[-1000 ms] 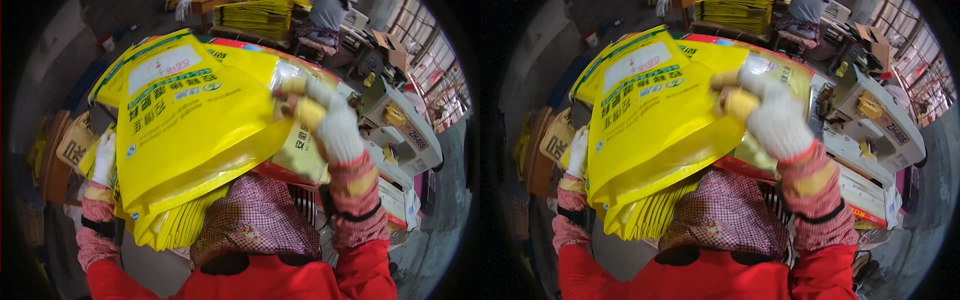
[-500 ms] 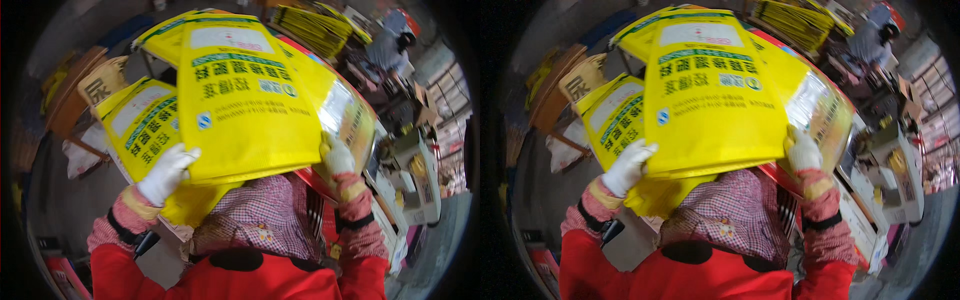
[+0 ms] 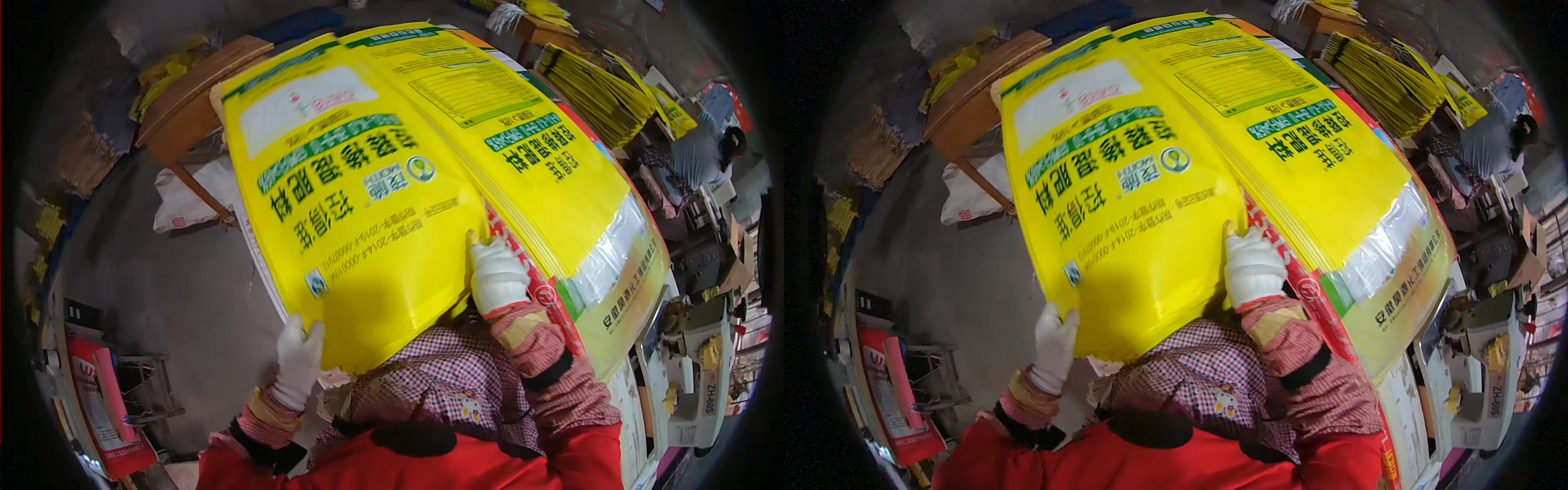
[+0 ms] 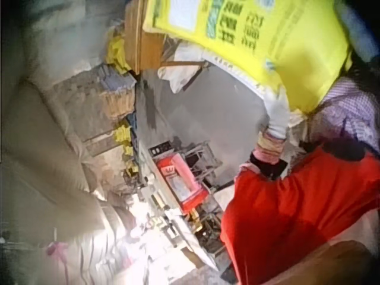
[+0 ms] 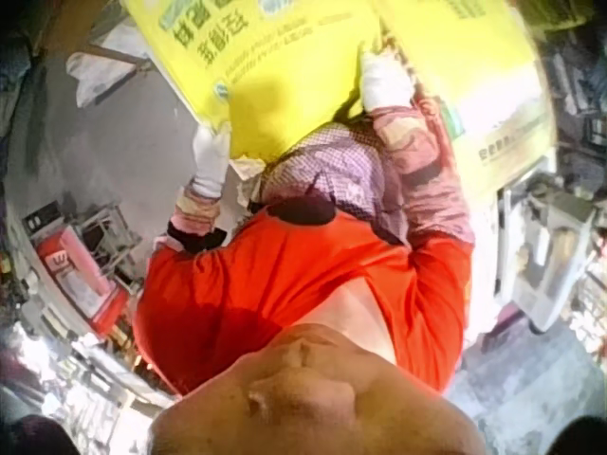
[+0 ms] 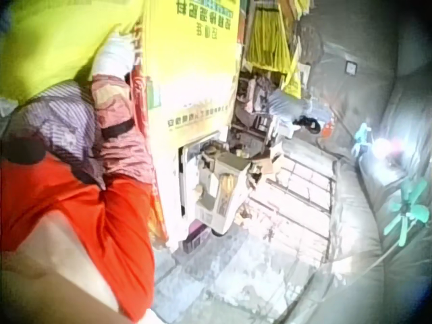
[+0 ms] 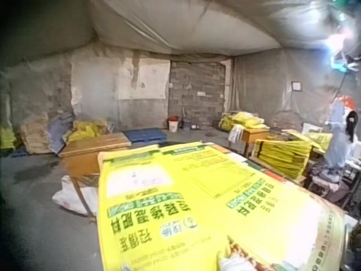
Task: The recorder is sewing the top edges of large yellow fertilizer bags using an industrial sewing machine.
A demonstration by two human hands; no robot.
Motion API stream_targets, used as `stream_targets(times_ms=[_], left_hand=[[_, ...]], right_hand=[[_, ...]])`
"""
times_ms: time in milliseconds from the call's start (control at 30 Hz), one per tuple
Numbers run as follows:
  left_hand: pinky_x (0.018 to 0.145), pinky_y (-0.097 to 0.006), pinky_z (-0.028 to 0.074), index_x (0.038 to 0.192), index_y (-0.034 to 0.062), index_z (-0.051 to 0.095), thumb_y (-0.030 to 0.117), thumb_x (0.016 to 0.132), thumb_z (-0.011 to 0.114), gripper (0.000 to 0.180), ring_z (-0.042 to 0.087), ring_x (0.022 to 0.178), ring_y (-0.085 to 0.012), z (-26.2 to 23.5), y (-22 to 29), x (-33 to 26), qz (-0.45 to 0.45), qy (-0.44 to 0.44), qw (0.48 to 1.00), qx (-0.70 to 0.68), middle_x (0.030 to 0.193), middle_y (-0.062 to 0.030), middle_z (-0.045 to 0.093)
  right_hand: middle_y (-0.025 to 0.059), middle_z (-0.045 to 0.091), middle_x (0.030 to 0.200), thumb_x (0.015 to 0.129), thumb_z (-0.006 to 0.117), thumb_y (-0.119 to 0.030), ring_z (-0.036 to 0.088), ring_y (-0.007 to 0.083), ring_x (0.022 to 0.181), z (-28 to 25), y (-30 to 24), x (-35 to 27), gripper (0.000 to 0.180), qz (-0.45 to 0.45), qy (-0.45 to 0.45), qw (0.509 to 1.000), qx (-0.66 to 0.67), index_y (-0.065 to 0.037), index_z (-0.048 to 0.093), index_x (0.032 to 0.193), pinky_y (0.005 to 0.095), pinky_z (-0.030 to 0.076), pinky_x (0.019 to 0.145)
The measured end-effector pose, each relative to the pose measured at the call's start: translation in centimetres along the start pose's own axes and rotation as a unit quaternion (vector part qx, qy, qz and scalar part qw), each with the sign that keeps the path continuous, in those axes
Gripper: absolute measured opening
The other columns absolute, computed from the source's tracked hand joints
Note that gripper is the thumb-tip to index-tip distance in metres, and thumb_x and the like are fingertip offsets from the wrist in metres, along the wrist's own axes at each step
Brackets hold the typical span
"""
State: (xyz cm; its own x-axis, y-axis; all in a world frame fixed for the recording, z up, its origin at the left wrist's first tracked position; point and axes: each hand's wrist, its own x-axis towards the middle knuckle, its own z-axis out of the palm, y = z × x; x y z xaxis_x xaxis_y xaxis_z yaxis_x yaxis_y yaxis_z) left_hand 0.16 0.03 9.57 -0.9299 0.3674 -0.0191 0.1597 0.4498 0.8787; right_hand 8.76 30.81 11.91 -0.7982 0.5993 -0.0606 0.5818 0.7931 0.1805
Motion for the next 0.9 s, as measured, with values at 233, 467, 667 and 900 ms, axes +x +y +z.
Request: stream_targets(times_ms=[233, 467, 667, 900], left_hand=[[0.079, -0.048, 0.044, 0.091, 0.001, 0.053, 0.023, 0.078, 0.065, 0.028, 0.052, 0.088, -0.0402, 3.3, -2.3, -1.2, 0.025, -0.1, 0.954, 0.282, 0.096, -0.0214, 0.054], [0.082, -0.049, 0.044, 0.112, 0.0075, 0.057, 0.011, 0.071, 0.066, 0.041, 0.048, 0.102, -0.0421, 3.3, -0.9, 2.6, 0.349, -0.07, 0.848, 0.392, 0.119, -0.0177, 0.048], [0.081, -0.043, 0.048, 0.108, 0.0093, 0.062, 0.021, 0.083, 0.057, 0.028, 0.06, 0.097, -0.0349, 6.5, 8.2, 9.7, 0.246, -0.498, 0.695, 0.456, 0.106, -0.0199, 0.062], [0.067, -0.04, 0.049, 0.094, 0.0021, 0.062, 0.022, 0.086, 0.061, 0.022, 0.064, 0.075, -0.0317, 23.6, 24.5, 11.0, 0.436, -0.539, 0.691, 0.205, 0.081, -0.0213, 0.063]], right_hand=[[0.0105, 0.066, 0.094, 0.098, 0.035, -0.023, 0.067, 0.0253, 0.087, 8.5, -0.5, 2.9, 0.03, 0.061, -0.144, 0.985, 0.069, -0.012, 0.055, 0.118, 0.0424, 0.055, 0.066], [0.0103, 0.061, 0.084, 0.088, 0.038, -0.009, 0.062, 0.0252, 0.076, 11.1, 2.4, -2.1, 0.045, -0.007, 0.037, 0.991, 0.129, -0.015, 0.047, 0.132, 0.0423, 0.052, 0.065], [0.0113, 0.061, 0.081, 0.085, 0.044, -0.016, 0.06, 0.0263, 0.062, 7.7, 3.8, -6.7, 0.049, 0.061, -0.031, 0.989, 0.128, -0.013, 0.045, 0.134, 0.044, 0.049, 0.054], [0.0125, 0.064, 0.107, 0.082, 0.06, -0.026, 0.06, 0.0325, 0.101, -1.4, 8.9, -8.3, 0.03, 0.342, -0.408, 0.6, 0.597, -0.013, 0.062, 0.109, 0.0392, 0.048, 0.086]])
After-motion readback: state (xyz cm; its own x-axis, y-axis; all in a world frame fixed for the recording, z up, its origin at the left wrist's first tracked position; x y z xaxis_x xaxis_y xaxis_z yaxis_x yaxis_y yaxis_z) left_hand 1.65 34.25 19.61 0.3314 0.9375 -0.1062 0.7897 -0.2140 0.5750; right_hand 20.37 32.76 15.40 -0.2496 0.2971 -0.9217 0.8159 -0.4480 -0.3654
